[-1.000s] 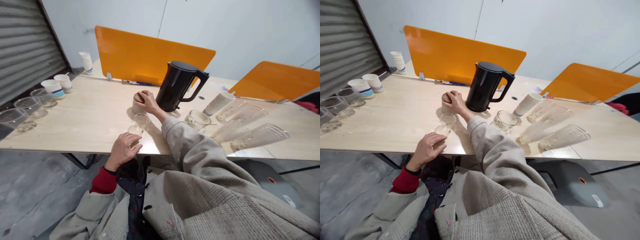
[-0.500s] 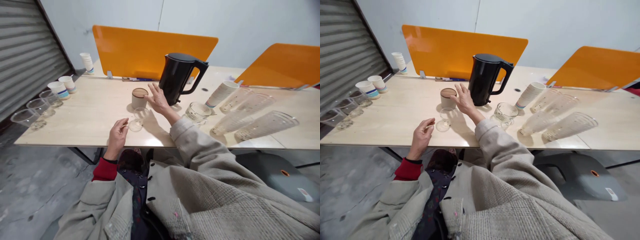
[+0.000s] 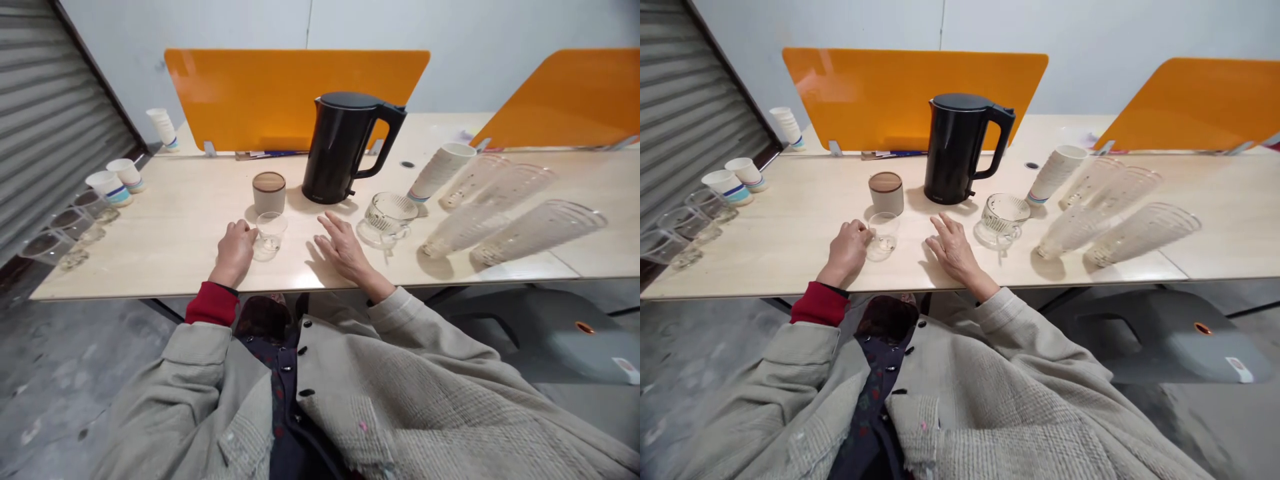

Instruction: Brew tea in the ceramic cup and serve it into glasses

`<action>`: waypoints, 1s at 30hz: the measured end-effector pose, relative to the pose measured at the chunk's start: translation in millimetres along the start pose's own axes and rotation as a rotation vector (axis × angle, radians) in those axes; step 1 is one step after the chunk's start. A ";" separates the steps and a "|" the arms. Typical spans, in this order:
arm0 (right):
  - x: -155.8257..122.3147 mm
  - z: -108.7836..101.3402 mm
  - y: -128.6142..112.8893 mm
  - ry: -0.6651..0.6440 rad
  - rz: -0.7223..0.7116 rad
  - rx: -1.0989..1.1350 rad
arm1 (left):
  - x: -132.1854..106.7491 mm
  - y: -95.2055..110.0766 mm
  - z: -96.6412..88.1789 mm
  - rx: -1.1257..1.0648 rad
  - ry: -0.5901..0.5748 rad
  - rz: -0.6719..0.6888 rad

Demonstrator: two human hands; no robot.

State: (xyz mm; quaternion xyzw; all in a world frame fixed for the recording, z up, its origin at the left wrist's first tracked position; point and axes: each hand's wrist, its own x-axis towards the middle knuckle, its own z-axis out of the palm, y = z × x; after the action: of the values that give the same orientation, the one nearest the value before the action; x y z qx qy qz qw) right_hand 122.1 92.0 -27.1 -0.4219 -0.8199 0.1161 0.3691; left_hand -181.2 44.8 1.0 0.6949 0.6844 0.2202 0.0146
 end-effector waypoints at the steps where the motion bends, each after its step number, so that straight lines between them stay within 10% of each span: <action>1: -2.3 -0.5 0.7 -0.002 0.001 0.004 | -0.6 0.9 -1.2 0.003 -0.012 -0.004; 13: -22.3 7.3 16.1 0.014 0.077 0.054 | -4.5 -19.1 2.7 -0.218 0.247 -0.076; 20: -19.3 2.4 14.5 -0.023 0.116 0.111 | -2.8 -1.0 -2.8 0.131 0.002 0.010; 30: -19.1 4.3 13.0 -0.017 0.145 0.144 | -3.8 9.0 -9.6 0.336 -0.052 0.060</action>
State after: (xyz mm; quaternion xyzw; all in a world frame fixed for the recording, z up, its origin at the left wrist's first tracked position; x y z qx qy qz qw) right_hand 134.0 85.7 -46.3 -0.4514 -0.7799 0.2045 0.3823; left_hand -175.7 37.9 11.5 0.7132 0.6898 0.0851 -0.0908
